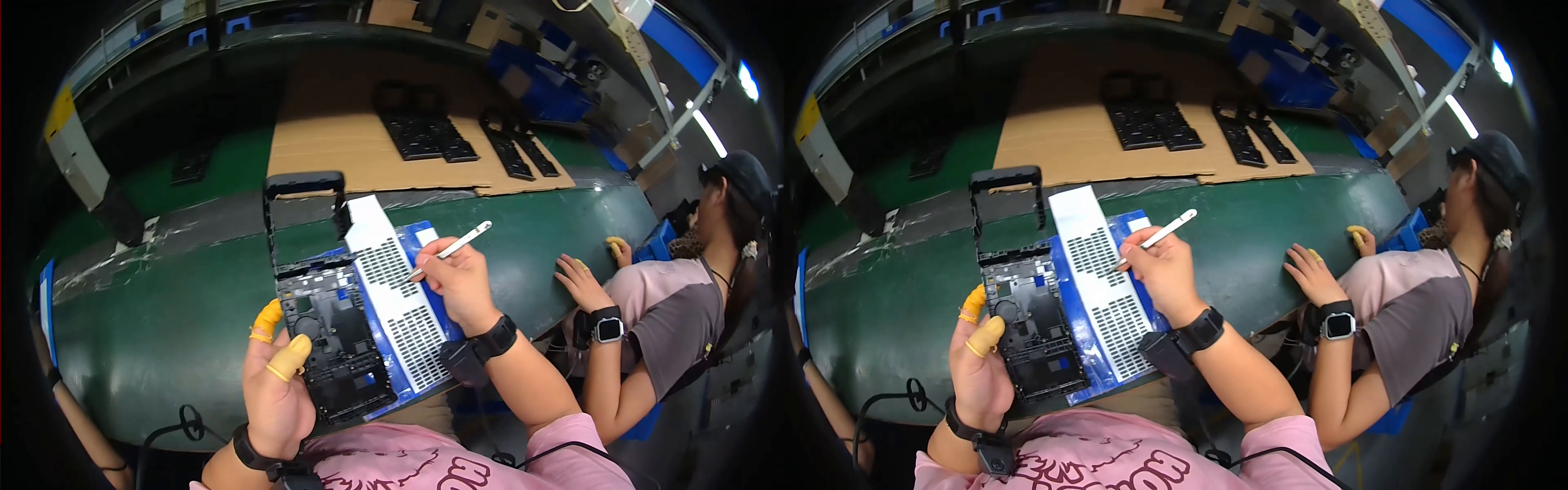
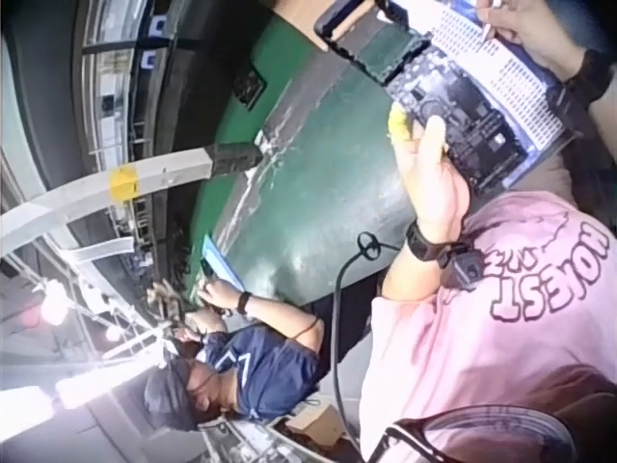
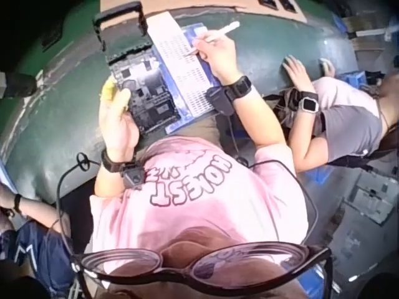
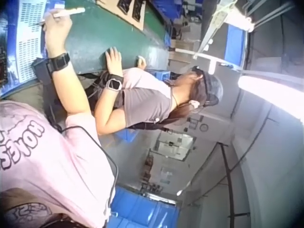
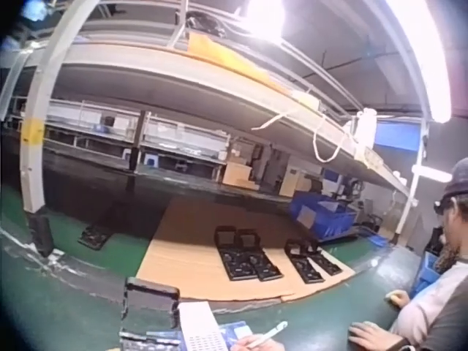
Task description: Assembling electronic components using tweezers and a stylus/pen at an industrial workstation.
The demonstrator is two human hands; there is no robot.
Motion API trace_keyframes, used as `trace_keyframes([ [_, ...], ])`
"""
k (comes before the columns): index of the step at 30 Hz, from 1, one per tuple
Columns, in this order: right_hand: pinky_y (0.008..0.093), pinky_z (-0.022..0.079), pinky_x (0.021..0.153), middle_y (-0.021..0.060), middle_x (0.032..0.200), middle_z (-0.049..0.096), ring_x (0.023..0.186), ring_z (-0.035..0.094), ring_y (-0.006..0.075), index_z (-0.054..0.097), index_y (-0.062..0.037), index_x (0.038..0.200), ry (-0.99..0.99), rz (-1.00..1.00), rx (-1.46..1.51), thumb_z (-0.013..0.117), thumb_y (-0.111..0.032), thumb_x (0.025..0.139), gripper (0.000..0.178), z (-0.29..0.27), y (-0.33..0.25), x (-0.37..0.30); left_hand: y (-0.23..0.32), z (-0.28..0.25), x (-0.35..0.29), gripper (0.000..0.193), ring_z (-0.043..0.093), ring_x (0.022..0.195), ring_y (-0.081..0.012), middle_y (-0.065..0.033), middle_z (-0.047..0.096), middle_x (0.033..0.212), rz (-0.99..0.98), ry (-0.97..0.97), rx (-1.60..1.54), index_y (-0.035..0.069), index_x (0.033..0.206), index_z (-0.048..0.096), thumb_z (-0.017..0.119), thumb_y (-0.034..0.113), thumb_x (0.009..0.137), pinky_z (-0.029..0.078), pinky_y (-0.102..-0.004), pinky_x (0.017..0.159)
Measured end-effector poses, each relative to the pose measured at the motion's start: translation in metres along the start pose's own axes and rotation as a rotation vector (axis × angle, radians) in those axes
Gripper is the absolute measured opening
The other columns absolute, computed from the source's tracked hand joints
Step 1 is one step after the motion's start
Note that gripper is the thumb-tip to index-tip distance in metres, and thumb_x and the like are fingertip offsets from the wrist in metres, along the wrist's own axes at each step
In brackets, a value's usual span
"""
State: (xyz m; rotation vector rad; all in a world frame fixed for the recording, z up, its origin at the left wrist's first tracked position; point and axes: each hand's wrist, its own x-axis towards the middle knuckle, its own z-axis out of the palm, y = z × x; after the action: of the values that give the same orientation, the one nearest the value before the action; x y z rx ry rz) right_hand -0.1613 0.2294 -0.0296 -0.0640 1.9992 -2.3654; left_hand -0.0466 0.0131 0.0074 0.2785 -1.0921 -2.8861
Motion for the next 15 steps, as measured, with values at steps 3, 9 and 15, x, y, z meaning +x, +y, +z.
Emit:
trace_keyframes([
  [3,0.0208,0.047,0.053,0.0051,0.071,0.059,0.061,0.059,0.0104,0.056,-0.0008,0.085,0.052,-0.061,-0.042,0.059,-0.002,0.078,0.007,-0.006,-0.002,-0.009,-0.005,0.008,-0.003,0.048,0.050,0.102,-0.0210,-0.0122,0.051,0.114,0.035,0.080,0.114,0.000,0.122,0.037,0.055,0.006,0.078,0.038,-0.0332,0.090],
  [9,0.0180,0.042,0.050,0.0034,0.072,0.059,0.059,0.056,0.0072,0.056,-0.0018,0.083,-0.115,-0.012,0.133,0.060,-0.004,0.079,0.006,0.011,-0.001,-0.009,0.019,0.004,-0.018,0.053,0.044,0.108,-0.0282,-0.0194,0.040,0.123,0.077,0.145,0.376,-0.008,0.124,0.033,0.052,0.024,0.086,0.037,-0.0388,0.092],
  [15,0.0217,0.044,0.058,0.0108,0.082,0.060,0.070,0.059,0.0136,0.054,0.0004,0.089,-0.108,-0.075,-0.017,0.063,-0.001,0.076,0.015,0.070,-0.070,-0.081,0.010,-0.011,-0.017,0.034,0.049,0.104,-0.0159,-0.0048,0.050,0.116,0.030,0.012,0.098,0.006,0.121,0.042,0.043,0.024,0.091,0.039,-0.0317,0.090],
])
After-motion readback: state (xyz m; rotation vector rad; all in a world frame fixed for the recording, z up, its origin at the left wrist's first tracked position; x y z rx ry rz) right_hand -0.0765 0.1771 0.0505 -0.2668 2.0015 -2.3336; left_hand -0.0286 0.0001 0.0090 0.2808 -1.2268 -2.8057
